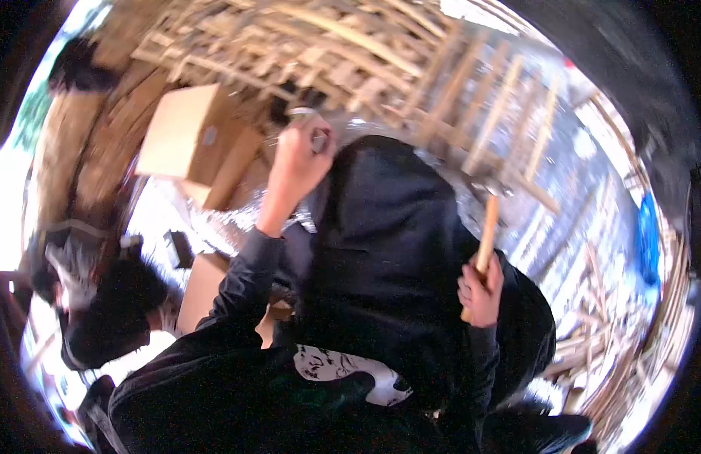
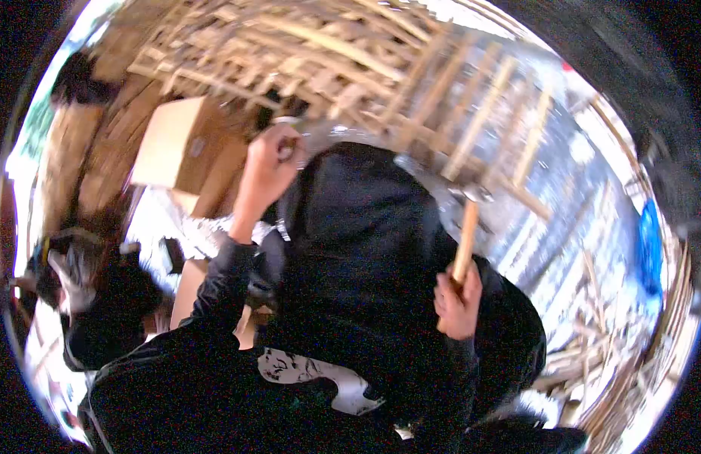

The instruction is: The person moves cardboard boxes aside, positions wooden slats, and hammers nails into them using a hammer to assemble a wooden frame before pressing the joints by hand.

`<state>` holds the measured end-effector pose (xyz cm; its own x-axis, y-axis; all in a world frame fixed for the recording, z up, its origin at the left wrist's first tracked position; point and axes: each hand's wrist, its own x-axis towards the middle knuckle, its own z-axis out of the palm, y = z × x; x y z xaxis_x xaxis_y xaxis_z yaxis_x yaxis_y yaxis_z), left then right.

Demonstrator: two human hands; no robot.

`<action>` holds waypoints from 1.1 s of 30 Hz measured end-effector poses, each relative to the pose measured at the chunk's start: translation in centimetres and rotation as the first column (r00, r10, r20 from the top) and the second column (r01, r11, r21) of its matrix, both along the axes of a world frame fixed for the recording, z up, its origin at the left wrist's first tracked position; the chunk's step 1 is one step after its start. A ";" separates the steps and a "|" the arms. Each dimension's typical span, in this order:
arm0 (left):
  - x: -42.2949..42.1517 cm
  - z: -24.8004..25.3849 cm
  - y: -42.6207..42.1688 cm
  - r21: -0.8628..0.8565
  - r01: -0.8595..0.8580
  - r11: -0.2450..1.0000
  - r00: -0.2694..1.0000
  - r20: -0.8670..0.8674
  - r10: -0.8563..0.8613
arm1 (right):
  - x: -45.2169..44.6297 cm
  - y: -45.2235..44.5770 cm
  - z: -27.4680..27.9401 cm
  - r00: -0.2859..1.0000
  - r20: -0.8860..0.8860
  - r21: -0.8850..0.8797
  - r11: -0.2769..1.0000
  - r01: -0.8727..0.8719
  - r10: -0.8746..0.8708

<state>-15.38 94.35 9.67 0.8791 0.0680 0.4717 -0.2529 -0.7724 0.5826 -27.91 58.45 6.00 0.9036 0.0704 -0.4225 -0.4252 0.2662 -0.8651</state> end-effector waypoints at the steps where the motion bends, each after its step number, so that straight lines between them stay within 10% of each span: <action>1: 1.3 0.9 -1.9 -0.093 0.051 0.994 0.998 -0.020 -0.053 | 0.1 -0.5 0.0 1.000 -0.012 -0.032 0.999 -0.012 0.012; 13: 11.1 -6.0 -17.1 0.119 0.317 0.941 0.928 -0.244 -0.282 | 0.1 -2.5 -5.7 0.927 0.375 -0.317 0.937 0.149 -0.020; 21: 13.2 -8.5 -14.8 -0.238 0.460 0.856 0.846 -0.176 -0.504 | 0.7 -5.1 -4.1 0.920 0.352 -0.272 0.921 0.278 -0.174; 33: 14.7 -9.1 -15.3 -0.335 0.457 0.824 0.764 -0.326 -0.557 | 1.2 -10.0 -4.4 0.770 0.456 -0.350 0.706 0.616 -0.446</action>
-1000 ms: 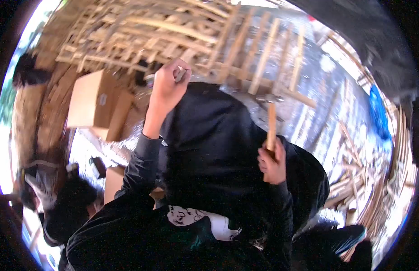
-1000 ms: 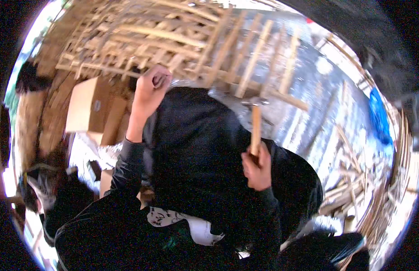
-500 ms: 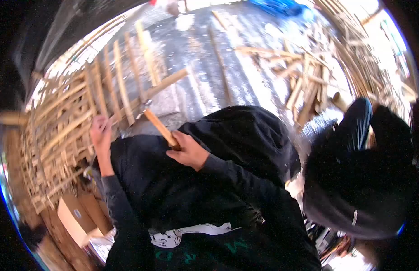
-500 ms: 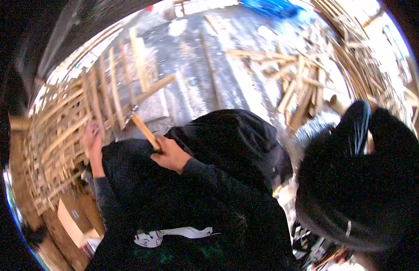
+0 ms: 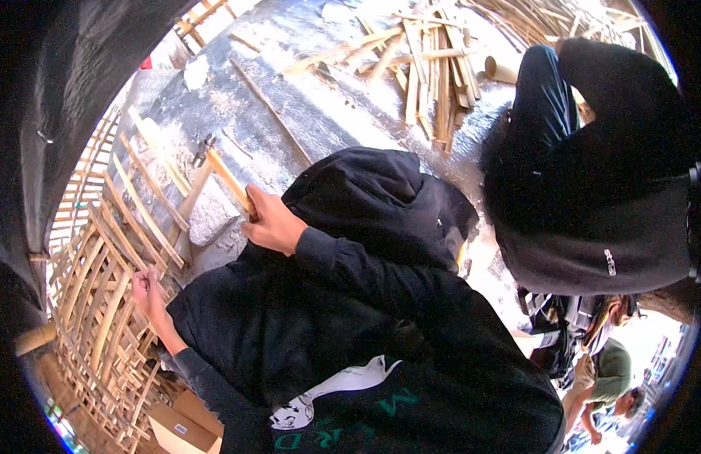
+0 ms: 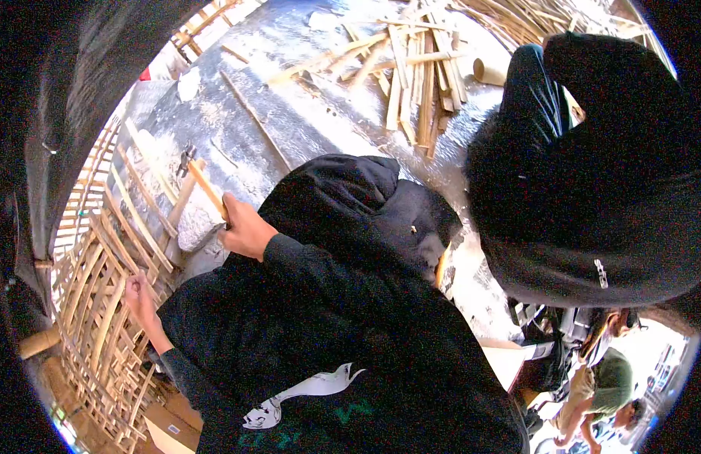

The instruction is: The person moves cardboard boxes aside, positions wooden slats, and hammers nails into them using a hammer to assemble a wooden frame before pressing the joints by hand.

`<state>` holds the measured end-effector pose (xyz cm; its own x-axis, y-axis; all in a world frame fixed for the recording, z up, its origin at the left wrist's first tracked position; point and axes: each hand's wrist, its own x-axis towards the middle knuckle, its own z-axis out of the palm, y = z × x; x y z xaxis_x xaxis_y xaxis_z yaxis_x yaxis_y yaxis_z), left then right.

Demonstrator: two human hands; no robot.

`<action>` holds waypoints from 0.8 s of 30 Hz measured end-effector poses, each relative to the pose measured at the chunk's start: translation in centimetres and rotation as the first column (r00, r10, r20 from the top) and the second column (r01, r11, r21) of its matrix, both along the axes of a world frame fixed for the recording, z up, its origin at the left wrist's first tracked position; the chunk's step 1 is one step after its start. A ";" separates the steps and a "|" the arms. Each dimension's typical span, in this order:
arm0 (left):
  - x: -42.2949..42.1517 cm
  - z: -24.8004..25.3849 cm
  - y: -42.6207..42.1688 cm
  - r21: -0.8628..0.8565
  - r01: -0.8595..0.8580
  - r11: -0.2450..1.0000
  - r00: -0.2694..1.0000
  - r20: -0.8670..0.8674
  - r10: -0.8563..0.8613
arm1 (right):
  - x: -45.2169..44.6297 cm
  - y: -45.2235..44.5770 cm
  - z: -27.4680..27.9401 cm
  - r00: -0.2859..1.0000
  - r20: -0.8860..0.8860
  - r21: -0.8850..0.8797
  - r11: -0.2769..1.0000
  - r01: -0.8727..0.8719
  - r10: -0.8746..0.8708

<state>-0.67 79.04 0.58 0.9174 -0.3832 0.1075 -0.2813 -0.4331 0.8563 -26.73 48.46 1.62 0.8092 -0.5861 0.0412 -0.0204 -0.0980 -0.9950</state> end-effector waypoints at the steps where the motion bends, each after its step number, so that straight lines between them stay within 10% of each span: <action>1: -0.6 1.2 -0.1 0.085 -0.024 0.996 0.998 -0.064 0.030 | -0.1 0.0 0.3 1.000 0.004 0.018 1.000 0.013 -0.013; 8: -2.4 2.3 -1.4 -0.030 -0.207 0.978 0.961 -0.195 0.198 | 0.3 0.3 -0.3 1.000 -0.009 0.013 1.000 0.027 -0.027; 10: -1.7 1.4 -1.1 -0.030 0.087 0.996 0.993 0.078 -0.084 | 0.2 0.4 -0.2 1.000 -0.017 0.006 1.000 0.014 -0.014; 14: -3.5 3.7 -2.6 0.051 0.009 0.999 0.983 -0.184 0.000 | 0.2 0.5 -0.5 1.000 -0.014 -0.017 1.000 -0.013 0.012; 24: -3.4 2.8 -2.9 -0.055 -0.010 0.998 0.987 -0.158 0.001 | 0.2 0.4 -0.3 0.999 -0.042 -0.003 1.000 0.013 -0.013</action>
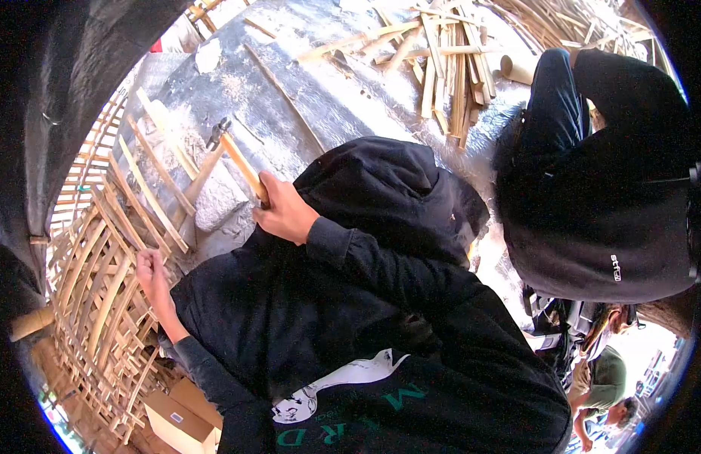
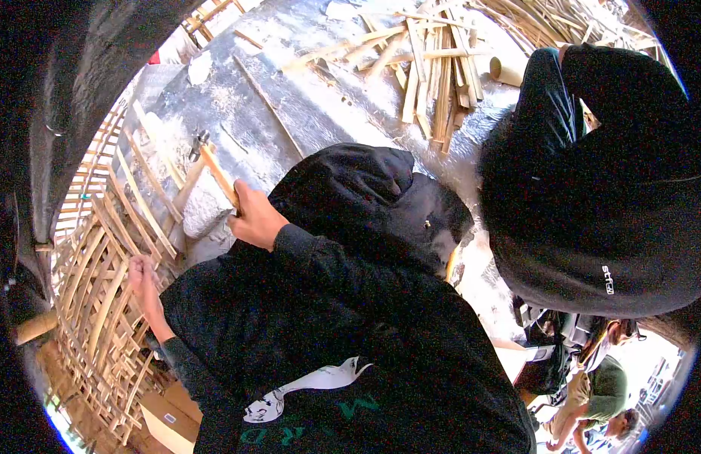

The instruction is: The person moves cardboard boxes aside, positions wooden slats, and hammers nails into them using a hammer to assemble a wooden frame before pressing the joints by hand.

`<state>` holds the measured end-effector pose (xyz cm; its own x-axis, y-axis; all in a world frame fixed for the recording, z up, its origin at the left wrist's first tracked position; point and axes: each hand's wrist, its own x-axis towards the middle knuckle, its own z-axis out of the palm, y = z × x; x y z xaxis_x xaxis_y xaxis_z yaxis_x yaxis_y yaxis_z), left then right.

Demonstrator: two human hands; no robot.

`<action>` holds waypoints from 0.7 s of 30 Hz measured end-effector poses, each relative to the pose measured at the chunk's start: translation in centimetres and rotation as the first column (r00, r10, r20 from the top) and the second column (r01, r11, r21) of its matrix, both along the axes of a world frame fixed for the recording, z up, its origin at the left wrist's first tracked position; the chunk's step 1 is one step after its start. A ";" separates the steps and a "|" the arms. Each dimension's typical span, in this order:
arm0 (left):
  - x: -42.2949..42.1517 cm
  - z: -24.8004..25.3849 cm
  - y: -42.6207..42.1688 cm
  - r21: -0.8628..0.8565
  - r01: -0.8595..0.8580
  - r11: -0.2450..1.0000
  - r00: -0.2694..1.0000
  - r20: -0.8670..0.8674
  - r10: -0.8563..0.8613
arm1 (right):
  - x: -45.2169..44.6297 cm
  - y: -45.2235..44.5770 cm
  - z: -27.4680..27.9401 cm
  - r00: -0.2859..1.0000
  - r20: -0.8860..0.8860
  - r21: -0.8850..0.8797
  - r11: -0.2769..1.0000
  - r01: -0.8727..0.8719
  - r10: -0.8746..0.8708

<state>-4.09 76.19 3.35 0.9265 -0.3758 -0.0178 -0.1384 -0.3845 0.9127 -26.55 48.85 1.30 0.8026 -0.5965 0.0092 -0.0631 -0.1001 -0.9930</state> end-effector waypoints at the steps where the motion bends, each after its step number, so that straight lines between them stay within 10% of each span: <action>1: 0.4 -0.4 0.4 -0.027 0.044 0.999 0.998 0.039 -0.043 | 0.1 0.0 -0.1 1.000 -0.007 -0.013 1.000 -0.001 0.001; 21: -1.1 1.8 -1.0 0.184 0.233 0.955 0.967 -0.147 -0.207 | 0.2 0.2 -0.3 0.999 0.001 -0.041 0.998 -0.040 0.040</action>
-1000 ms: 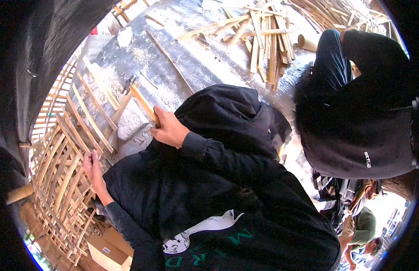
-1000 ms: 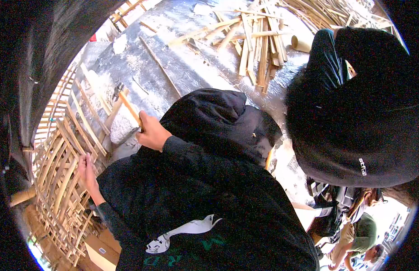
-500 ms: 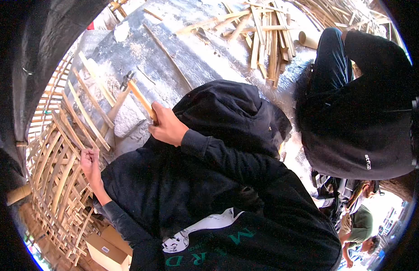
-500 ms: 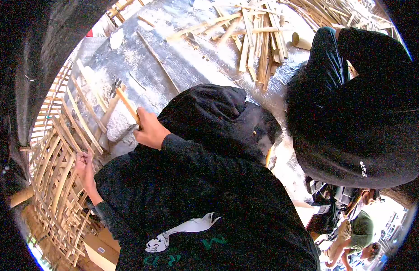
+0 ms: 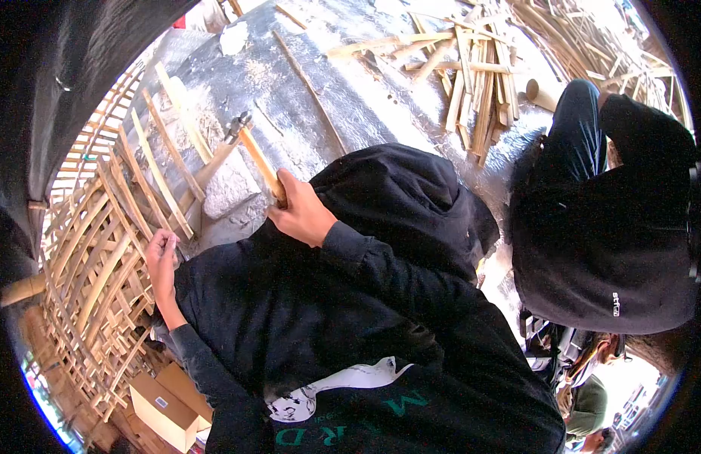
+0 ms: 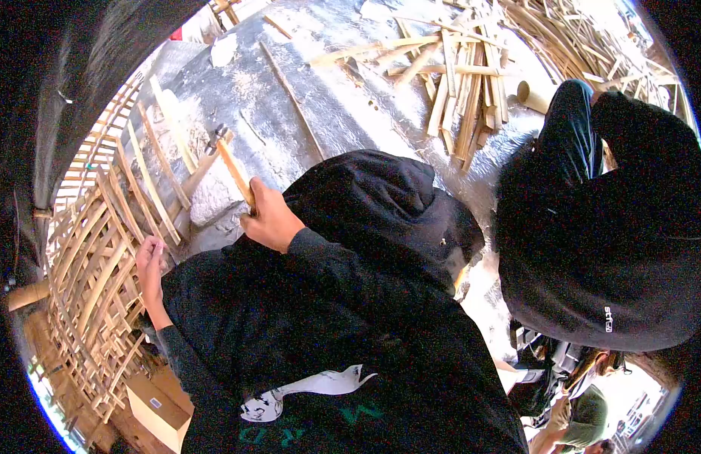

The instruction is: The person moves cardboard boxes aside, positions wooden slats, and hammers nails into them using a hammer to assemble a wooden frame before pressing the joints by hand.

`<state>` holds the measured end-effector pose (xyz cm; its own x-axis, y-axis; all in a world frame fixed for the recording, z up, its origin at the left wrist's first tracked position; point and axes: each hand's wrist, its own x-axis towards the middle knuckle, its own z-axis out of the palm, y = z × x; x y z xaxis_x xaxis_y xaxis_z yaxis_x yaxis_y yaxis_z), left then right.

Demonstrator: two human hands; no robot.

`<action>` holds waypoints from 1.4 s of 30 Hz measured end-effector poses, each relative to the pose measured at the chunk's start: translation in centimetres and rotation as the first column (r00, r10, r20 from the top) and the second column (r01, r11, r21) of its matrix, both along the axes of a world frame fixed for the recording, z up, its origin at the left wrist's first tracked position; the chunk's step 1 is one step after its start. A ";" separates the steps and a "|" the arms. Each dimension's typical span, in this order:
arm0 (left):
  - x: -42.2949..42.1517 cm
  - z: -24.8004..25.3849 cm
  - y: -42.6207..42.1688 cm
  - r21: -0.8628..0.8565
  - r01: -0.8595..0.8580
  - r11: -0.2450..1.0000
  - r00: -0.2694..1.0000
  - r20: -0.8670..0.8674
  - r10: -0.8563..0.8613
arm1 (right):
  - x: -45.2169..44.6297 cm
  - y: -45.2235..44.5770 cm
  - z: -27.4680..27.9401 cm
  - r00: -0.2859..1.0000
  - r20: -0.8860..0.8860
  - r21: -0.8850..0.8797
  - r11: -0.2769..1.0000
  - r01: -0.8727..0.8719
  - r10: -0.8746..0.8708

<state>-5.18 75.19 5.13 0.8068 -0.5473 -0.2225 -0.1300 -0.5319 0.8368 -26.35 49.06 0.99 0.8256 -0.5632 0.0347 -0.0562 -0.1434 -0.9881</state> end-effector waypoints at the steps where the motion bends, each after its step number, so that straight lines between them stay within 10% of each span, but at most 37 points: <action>1: -0.2 0.1 -0.2 -0.002 -0.007 1.000 1.000 0.002 0.007 | 0.0 0.0 0.0 1.000 0.002 -0.002 1.000 -0.007 0.007; 31: -0.4 0.1 -0.1 -0.094 -0.008 0.996 0.994 0.111 0.019 | 0.1 0.5 0.3 0.995 -0.097 0.047 0.999 -0.016 0.021; 42: 0.1 -0.7 0.5 0.050 0.041 0.998 0.917 0.394 -0.058 | 0.1 0.5 0.0 0.995 -0.096 0.003 1.000 -0.019 0.019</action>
